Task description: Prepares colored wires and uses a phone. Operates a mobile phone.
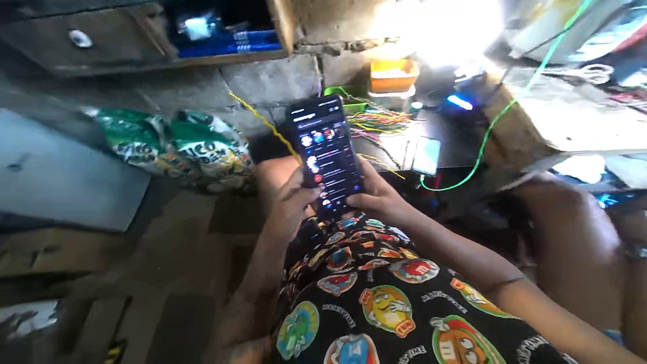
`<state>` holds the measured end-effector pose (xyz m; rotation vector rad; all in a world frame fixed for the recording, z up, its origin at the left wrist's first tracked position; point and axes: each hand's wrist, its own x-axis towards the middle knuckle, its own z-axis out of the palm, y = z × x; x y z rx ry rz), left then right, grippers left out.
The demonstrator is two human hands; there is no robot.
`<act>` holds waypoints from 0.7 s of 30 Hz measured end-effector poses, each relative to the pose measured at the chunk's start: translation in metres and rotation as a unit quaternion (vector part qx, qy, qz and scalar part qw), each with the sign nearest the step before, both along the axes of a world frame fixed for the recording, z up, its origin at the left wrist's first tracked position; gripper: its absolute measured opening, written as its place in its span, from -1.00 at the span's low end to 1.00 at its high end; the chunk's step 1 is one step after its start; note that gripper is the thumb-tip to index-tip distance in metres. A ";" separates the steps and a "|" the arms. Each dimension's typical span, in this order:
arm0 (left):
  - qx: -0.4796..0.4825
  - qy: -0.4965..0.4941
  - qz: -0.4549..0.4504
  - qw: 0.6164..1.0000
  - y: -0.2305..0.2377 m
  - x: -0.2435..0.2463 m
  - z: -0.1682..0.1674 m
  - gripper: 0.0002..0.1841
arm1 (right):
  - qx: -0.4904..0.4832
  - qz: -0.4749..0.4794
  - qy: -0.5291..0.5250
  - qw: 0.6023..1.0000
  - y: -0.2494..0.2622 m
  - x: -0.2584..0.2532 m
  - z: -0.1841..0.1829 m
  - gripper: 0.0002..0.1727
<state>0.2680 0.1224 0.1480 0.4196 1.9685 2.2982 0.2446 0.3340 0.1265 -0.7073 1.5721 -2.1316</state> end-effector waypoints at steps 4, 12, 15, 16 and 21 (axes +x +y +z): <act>0.006 0.006 -0.022 1.000 -0.002 0.000 0.001 -0.47 | -0.008 0.001 -0.005 1.000 0.000 0.002 0.002 -0.11; 0.005 0.017 -0.025 1.000 -0.002 0.003 0.003 -0.48 | -0.007 -0.008 0.004 1.000 0.001 0.006 0.002 -0.11; 0.003 0.012 -0.024 1.000 -0.002 0.005 0.006 -0.48 | -0.006 -0.009 0.001 1.000 0.000 0.007 0.004 -0.09; 0.001 0.011 -0.025 1.000 -0.002 0.006 0.006 -0.48 | -0.006 -0.010 0.002 1.000 0.000 0.007 0.004 -0.10; 0.000 0.006 0.004 1.000 -0.001 0.006 0.011 -0.61 | -0.005 -0.011 0.012 1.000 -0.002 0.008 0.004 -0.08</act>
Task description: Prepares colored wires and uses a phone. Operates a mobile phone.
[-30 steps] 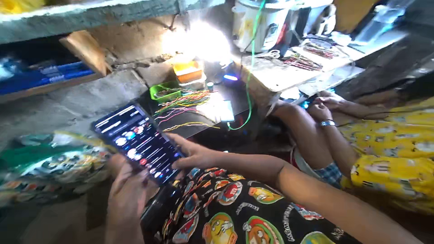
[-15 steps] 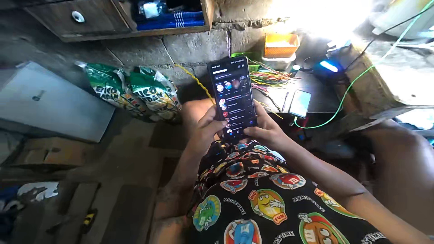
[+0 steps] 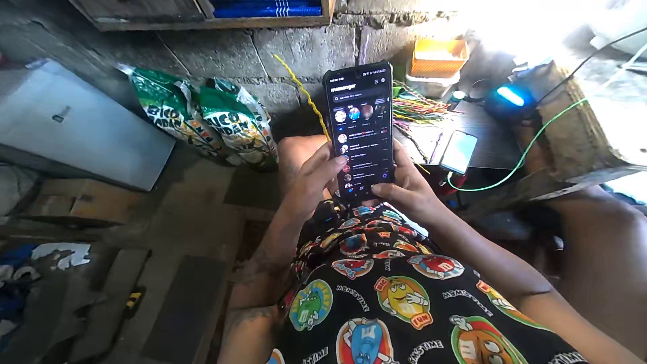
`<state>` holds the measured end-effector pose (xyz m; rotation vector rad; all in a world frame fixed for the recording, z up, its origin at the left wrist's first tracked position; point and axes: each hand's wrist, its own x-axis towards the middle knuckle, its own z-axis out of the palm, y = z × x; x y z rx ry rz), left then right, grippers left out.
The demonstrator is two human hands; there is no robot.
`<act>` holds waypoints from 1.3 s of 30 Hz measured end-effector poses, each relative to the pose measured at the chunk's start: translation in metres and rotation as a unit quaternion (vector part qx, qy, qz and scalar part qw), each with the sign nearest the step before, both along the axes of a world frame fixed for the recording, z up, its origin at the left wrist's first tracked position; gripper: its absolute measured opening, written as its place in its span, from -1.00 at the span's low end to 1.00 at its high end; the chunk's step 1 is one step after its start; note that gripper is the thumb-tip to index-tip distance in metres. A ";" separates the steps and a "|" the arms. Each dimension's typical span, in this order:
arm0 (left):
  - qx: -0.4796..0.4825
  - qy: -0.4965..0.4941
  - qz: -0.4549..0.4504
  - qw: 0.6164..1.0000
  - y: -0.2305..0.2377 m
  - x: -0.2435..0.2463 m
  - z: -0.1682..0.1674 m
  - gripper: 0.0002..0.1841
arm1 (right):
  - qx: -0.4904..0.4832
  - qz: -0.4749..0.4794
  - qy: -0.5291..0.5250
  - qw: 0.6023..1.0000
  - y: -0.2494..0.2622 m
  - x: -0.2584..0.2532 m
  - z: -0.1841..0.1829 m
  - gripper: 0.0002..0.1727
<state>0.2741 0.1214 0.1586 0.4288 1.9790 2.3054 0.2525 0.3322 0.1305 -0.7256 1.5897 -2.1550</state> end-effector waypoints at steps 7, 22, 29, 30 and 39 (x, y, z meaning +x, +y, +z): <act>-0.018 -0.033 0.051 0.998 -0.001 -0.004 0.004 -0.62 | 0.042 -0.011 0.019 0.999 -0.004 0.003 -0.002 -0.06; -0.003 -0.001 0.050 0.999 0.001 -0.004 0.003 -0.71 | 0.041 -0.006 0.018 0.999 -0.007 0.002 -0.001 -0.07; -0.040 0.052 0.112 0.991 0.011 0.001 0.000 -0.70 | 0.006 0.031 0.009 0.999 -0.009 -0.001 -0.008 -0.08; -0.036 0.059 0.090 0.993 0.009 0.001 0.002 -0.70 | -0.009 0.042 0.002 0.999 -0.008 -0.002 -0.008 -0.09; -0.060 0.074 0.145 0.985 0.002 -0.008 -0.012 -0.40 | -0.068 0.074 -0.049 0.994 -0.010 -0.006 -0.008 -0.18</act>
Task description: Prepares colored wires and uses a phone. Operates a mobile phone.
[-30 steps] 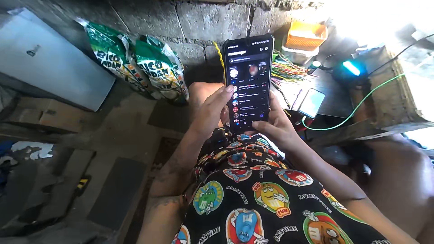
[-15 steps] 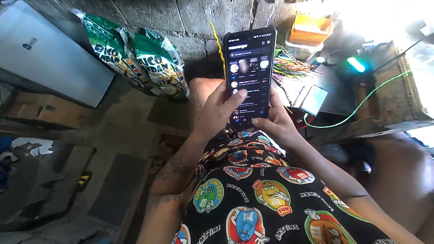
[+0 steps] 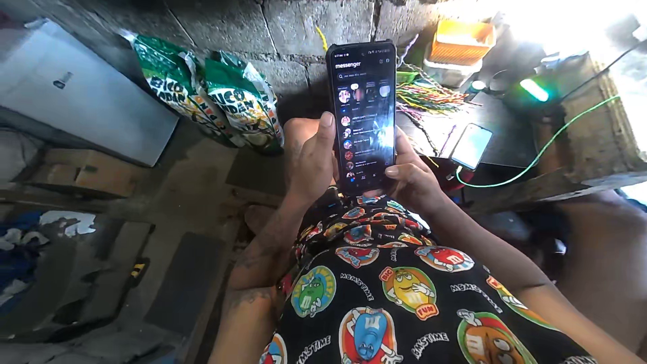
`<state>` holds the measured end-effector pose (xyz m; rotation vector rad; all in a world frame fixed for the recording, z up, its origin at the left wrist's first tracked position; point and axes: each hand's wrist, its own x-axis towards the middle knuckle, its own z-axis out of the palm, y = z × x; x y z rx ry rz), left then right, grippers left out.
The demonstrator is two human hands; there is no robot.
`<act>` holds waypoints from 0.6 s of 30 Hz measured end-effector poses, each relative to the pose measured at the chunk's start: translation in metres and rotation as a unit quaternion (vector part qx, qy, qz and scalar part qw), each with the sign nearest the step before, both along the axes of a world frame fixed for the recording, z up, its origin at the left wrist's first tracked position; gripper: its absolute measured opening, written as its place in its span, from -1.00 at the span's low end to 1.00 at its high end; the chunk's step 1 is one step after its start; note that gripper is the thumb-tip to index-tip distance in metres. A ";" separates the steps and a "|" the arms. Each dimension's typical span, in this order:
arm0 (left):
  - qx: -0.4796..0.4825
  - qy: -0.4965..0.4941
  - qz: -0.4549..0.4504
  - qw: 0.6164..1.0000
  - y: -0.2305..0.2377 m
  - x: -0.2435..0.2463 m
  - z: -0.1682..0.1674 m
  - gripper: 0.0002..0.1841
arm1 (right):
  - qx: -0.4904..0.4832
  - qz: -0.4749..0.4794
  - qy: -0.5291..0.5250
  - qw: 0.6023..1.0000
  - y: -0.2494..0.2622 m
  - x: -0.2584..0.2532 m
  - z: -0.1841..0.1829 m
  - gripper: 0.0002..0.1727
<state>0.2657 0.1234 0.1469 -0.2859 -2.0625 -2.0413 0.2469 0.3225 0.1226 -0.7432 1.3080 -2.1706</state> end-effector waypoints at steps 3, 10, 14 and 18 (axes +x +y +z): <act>-0.038 0.014 0.054 0.998 0.003 0.000 -0.002 -0.40 | 0.009 -0.007 0.001 1.000 -0.004 -0.001 0.000 -0.17; -0.139 0.079 0.198 0.967 -0.002 -0.007 -0.009 -0.47 | -0.012 0.015 0.004 1.000 -0.016 -0.003 0.008 -0.18; -0.166 0.071 0.218 0.959 -0.005 -0.004 -0.005 -0.42 | -0.013 0.027 0.011 1.000 -0.018 -0.003 0.012 -0.14; -0.137 0.093 0.201 0.965 -0.005 -0.003 0.001 -0.48 | -0.012 0.044 0.012 0.999 -0.019 -0.004 0.017 -0.14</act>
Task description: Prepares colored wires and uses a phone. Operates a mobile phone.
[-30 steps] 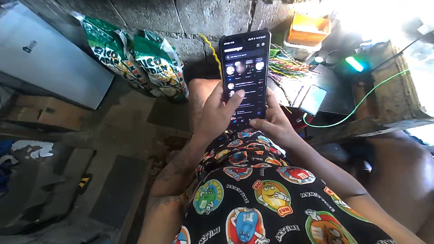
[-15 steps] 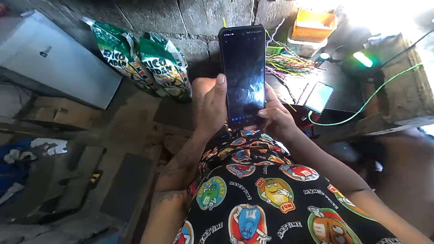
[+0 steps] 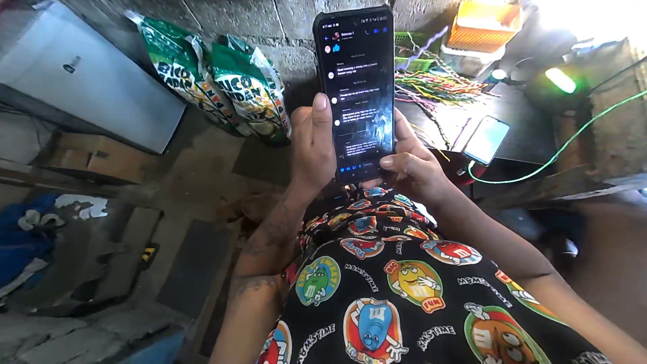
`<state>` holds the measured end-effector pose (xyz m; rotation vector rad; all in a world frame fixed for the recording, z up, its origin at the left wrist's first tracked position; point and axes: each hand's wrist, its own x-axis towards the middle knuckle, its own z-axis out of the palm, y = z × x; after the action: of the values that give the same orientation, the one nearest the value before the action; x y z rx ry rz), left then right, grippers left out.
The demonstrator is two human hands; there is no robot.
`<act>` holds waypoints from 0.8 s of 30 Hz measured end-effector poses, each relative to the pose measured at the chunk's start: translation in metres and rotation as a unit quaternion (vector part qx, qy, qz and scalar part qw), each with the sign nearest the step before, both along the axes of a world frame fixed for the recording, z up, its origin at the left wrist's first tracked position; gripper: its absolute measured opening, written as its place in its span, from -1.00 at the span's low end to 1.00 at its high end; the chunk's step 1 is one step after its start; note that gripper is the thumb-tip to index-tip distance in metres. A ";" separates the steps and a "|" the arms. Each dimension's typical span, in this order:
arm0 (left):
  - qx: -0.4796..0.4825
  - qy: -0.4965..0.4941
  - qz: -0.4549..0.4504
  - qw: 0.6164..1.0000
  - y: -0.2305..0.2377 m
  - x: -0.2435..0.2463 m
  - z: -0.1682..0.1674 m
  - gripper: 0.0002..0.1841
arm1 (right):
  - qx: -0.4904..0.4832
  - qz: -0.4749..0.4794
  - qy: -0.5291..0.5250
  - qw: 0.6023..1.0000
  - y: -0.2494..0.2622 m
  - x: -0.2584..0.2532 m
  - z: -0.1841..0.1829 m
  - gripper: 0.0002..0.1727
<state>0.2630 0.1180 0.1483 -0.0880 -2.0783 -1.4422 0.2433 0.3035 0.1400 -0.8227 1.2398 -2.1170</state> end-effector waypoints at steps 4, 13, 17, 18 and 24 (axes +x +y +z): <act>0.027 0.023 -0.035 0.999 -0.001 -0.001 0.002 -0.50 | 0.002 0.015 0.008 1.000 0.001 -0.001 0.002 -0.14; 0.083 0.019 -0.042 0.996 0.002 0.004 0.009 -0.58 | 0.002 0.014 0.018 1.000 0.002 0.002 0.004 -0.12; 0.101 0.024 -0.067 0.992 0.001 0.007 0.010 -0.55 | 0.001 0.011 0.023 1.000 0.000 0.004 0.006 -0.12; 0.097 0.025 -0.060 0.993 0.001 0.007 0.010 -0.56 | 0.004 0.009 0.025 1.000 0.000 0.004 0.007 -0.12; 0.098 0.028 -0.057 0.993 -0.001 0.007 0.011 -0.55 | 0.001 0.009 0.031 0.999 -0.002 0.004 0.008 -0.13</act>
<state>0.2698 0.1173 0.1591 -0.1690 -1.9035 -1.6852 0.2476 0.3014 0.1476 -0.9009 1.2621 -2.0901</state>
